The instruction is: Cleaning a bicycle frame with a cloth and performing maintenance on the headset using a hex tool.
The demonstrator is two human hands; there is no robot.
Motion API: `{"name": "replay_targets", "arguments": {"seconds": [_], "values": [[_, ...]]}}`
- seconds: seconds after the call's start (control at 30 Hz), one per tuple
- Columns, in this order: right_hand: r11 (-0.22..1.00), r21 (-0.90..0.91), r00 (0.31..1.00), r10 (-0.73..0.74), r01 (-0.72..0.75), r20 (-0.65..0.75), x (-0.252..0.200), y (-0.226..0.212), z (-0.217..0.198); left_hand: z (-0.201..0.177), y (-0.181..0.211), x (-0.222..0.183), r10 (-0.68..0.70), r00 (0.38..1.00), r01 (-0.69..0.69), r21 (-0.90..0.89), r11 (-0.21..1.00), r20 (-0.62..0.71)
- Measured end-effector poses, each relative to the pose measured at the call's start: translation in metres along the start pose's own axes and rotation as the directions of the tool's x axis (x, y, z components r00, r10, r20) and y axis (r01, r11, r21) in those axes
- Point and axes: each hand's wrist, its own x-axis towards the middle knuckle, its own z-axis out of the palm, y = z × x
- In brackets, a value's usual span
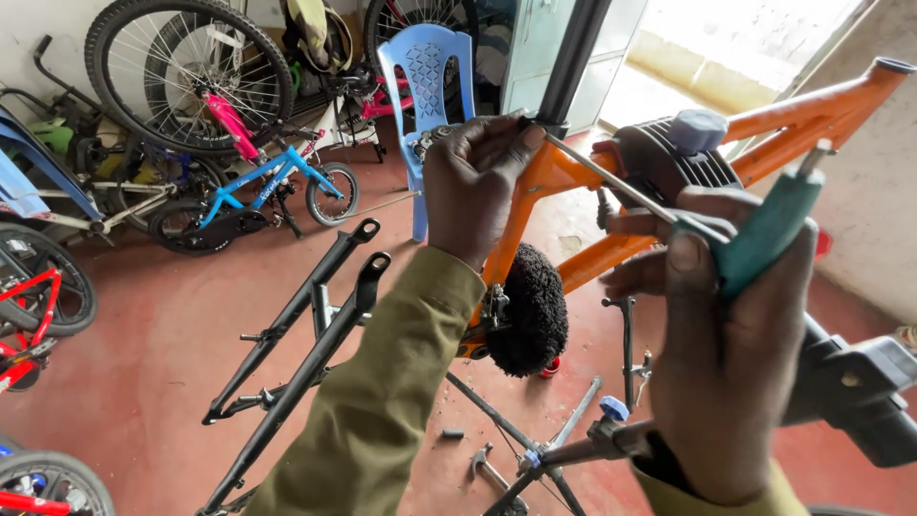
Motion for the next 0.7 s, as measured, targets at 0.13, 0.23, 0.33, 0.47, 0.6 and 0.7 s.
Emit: {"name": "replay_targets", "arguments": {"seconds": [0.13,0.23,0.33,0.47,0.6,0.7], "values": [[0.758,-0.490,0.899,-0.306,0.430,0.315,0.012,0.002,-0.036,0.001,-0.003,-0.002,0.042,0.999,-0.042,-0.002,0.999,-0.023],[0.696,-0.510,0.862,-0.379,0.506,0.338,0.010,0.013,-0.043,0.008,-0.009,-0.003,0.075,0.994,-0.079,-0.051,0.996,-0.076],[0.893,-0.357,0.951,-0.197,0.274,0.238,0.004,0.006,-0.025,0.010,-0.011,-0.005,0.105,0.991,-0.109,-0.045,0.993,-0.080],[0.980,-0.197,0.996,0.016,0.000,0.082,0.007,0.015,-0.017,0.003,-0.003,-0.006,0.077,0.997,-0.075,0.039,0.996,-0.029],[0.822,-0.328,0.877,-0.377,0.465,0.299,0.018,0.026,-0.036,0.000,-0.003,-0.004,0.059,0.998,-0.060,0.028,0.998,0.028],[0.667,-0.363,0.742,-0.456,0.650,0.492,0.033,0.036,-0.055,0.003,-0.011,-0.005,0.055,0.998,-0.054,-0.029,0.998,0.044]]}}
